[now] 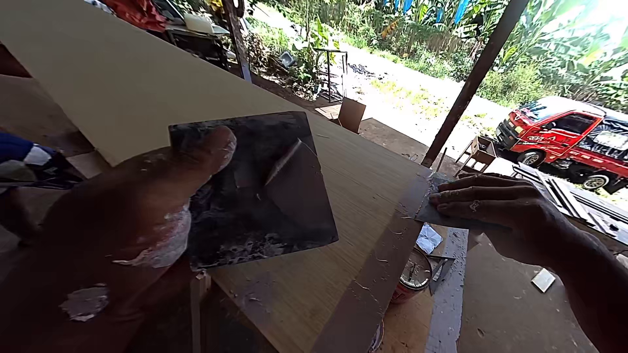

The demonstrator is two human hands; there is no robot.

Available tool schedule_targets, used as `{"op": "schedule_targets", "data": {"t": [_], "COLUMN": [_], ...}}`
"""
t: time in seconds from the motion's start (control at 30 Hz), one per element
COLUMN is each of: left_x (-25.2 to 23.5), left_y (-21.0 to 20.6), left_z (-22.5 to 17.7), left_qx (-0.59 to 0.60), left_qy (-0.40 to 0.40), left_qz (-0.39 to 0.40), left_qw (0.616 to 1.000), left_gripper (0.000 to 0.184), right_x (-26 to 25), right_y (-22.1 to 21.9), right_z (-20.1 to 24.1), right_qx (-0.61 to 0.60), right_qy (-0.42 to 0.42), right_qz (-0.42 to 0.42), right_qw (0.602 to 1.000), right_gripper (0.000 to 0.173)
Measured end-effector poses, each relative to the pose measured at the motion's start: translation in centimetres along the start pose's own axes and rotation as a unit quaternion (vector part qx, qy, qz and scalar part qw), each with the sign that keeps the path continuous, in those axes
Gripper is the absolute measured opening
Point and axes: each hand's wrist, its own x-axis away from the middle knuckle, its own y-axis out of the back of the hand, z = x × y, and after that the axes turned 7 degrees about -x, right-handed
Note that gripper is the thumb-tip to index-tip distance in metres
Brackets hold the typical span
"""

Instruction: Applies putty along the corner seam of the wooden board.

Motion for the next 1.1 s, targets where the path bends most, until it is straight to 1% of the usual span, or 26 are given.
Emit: {"op": "schedule_targets", "data": {"t": [0.1,0.13,0.2,0.27,0.4,0.47,0.53,0.63,0.7,0.77,0.9,0.93,1.03,1.1], "left_x": [0.4,0.4,0.2,0.2,0.2,0.0,0.0,0.1,0.1,0.0,0.1,0.0,-0.2,-0.2], "left_y": [-0.9,-0.9,-0.4,-0.1,0.1,0.1,-0.2,-0.3,-0.5,-0.6,-0.7,-0.7,-0.6,-0.6], "left_z": [-1.3,-1.3,-0.4,0.1,0.3,0.5,-0.3,-0.8,-1.0,-1.2,-1.1,-1.1,-1.3,-1.2], "left_qx": [0.001,0.000,-0.029,-0.039,-0.051,-0.023,-0.006,0.000,-0.007,-0.005,-0.015,-0.007,0.037,0.050], "left_qy": [0.029,0.028,0.001,-0.001,-0.002,-0.016,0.001,0.031,0.033,0.026,0.014,0.014,0.035,0.036], "left_qz": [-0.034,-0.036,-0.034,-0.030,-0.043,-0.030,-0.009,-0.015,-0.031,-0.024,-0.037,-0.029,0.010,0.006], "left_qw": [0.999,0.999,0.999,0.999,0.998,0.999,1.000,0.999,0.999,0.999,0.999,0.999,0.999,0.998], "left_gripper": [0.016,0.015,0.014,0.016,0.018,0.020,0.022,0.023,0.021,0.018,0.018,0.019,0.026,0.025], "right_x": [1.4,1.7,1.5,0.6,-2.2,-2.9,-3.2,-3.0,-2.3,-1.3,0.7,0.8,-0.2,-1.5], "right_y": [1.3,1.4,1.1,0.2,-1.4,-2.0,-2.3,-2.2,-1.7,-1.0,0.6,0.7,-0.1,-1.0], "right_z": [0.4,0.7,1.6,2.6,3.8,4.1,4.3,4.4,4.6,4.8,5.2,5.4,6.6,7.5], "right_qx": [-0.008,-0.009,-0.008,-0.001,0.011,0.009,0.012,0.017,0.013,-0.001,-0.011,-0.012,-0.010,0.000], "right_qy": [-0.013,-0.017,-0.024,-0.020,0.009,0.010,0.006,0.002,-0.002,-0.007,-0.026,-0.029,-0.023,-0.016], "right_qz": [-0.004,-0.013,-0.041,-0.060,-0.051,-0.034,-0.016,-0.008,-0.003,0.002,-0.013,-0.023,-0.051,-0.053], "right_qw": [1.000,1.000,0.999,0.998,0.999,0.999,1.000,1.000,1.000,1.000,1.000,0.999,0.998,0.998], "right_gripper": [0.037,0.036,0.033,0.033,0.034,0.034,0.037,0.039,0.038,0.037,0.036,0.035,0.033,0.036]}}
